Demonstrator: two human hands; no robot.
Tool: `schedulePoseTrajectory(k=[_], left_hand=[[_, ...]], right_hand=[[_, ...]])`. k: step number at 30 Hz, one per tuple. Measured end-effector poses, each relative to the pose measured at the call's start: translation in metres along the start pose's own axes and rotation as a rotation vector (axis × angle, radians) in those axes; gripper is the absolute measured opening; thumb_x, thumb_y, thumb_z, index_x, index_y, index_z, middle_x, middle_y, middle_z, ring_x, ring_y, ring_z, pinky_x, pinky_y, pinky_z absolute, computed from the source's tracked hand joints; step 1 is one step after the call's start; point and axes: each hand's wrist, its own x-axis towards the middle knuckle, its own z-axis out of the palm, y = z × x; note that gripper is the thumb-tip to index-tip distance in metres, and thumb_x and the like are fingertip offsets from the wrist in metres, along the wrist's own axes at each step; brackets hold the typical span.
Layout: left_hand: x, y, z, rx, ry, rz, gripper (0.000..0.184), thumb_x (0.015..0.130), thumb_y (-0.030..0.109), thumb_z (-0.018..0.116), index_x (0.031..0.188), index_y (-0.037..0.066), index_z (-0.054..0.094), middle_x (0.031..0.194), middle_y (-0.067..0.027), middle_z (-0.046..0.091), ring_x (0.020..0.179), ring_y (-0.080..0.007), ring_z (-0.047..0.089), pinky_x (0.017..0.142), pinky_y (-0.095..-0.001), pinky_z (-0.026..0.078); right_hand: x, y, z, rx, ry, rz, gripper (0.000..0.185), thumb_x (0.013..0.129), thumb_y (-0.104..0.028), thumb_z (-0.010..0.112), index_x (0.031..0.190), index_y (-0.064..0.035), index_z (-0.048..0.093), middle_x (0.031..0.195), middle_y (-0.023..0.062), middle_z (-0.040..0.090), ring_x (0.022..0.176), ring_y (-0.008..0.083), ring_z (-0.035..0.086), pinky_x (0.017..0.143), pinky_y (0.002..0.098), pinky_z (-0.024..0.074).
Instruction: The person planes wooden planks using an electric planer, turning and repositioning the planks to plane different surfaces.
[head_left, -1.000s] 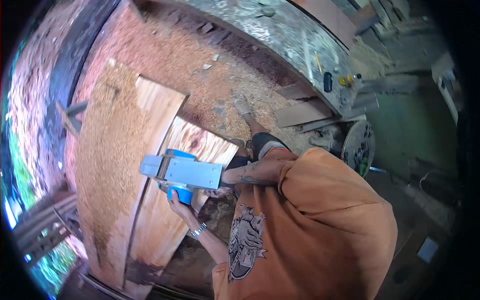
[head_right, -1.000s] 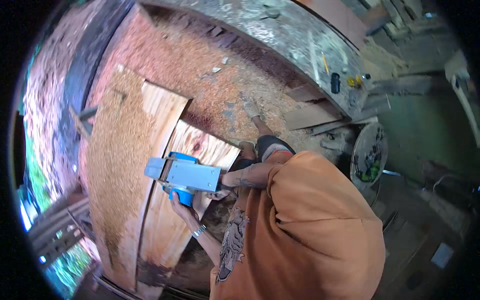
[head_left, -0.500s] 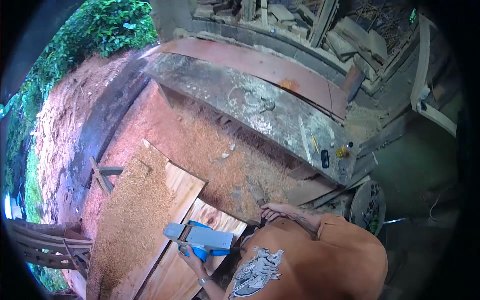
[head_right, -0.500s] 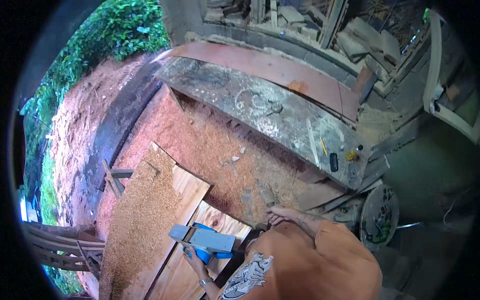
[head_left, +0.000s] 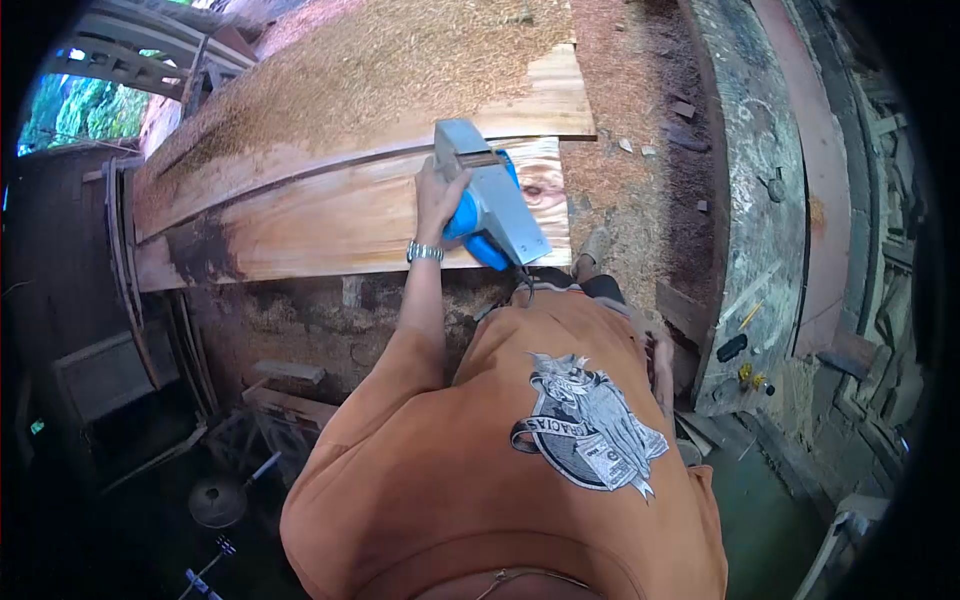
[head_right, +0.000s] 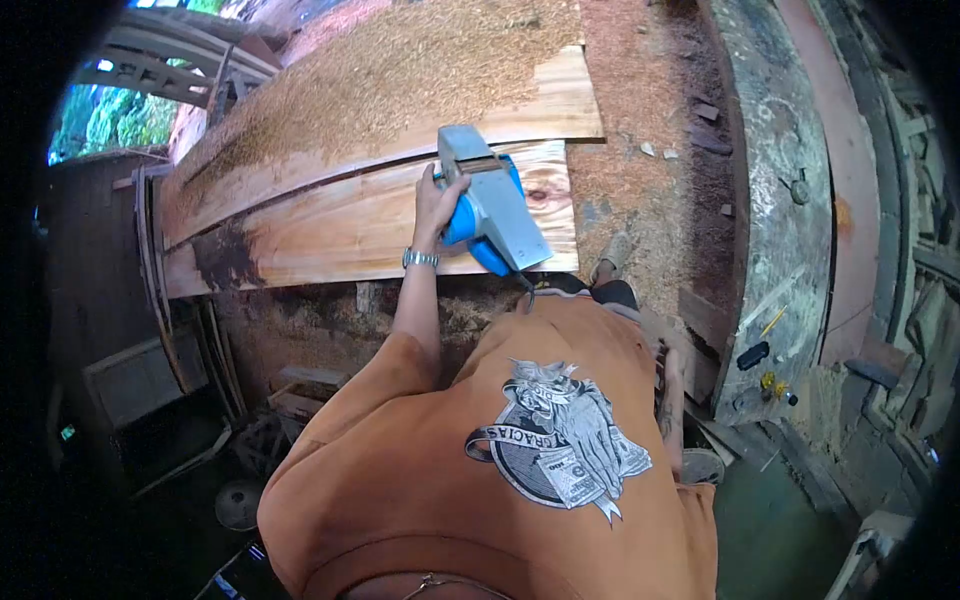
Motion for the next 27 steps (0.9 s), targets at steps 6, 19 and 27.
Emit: schedulePoseTrajectory(k=[6,19,27], left_hand=[[0.014,0.019,-0.001,0.118,-0.111,-0.026,0.059,0.076,0.042,0.079,0.112,-0.003,0.068,0.105,-0.0272,0.071,0.102,-0.0439,0.067,0.091,-0.0502,0.053],[0.029,0.007,0.014,0.332,-0.128,-0.120,0.080,0.081,0.059,0.069,0.131,-0.003,0.059,0.125,-0.0311,0.064,0.119,-0.0445,0.061,0.103,-0.0486,0.047],[0.059,-0.041,0.014,0.407,-0.436,0.179,0.100,0.090,0.069,0.057,0.153,-0.005,0.033,0.145,-0.0364,0.046,0.135,-0.0486,0.046,0.114,-0.0482,0.037]], right_hand=[[0.055,0.089,-0.047,-0.054,-0.001,0.036,0.038,0.099,-0.035,0.055,0.121,-0.0070,0.068,0.095,0.0066,0.070,0.081,0.0187,0.066,0.071,0.0337,0.0539],[0.010,0.040,-0.007,0.001,-0.053,-0.017,0.031,0.099,-0.035,0.058,0.107,-0.0076,0.070,0.083,0.0028,0.070,0.067,0.0108,0.062,0.059,0.0267,0.0472],[0.110,0.168,0.002,0.040,-0.004,-0.141,0.032,0.099,-0.033,0.056,0.111,-0.0066,0.069,0.087,0.0050,0.073,0.066,0.0125,0.064,0.058,0.0307,0.0514]])
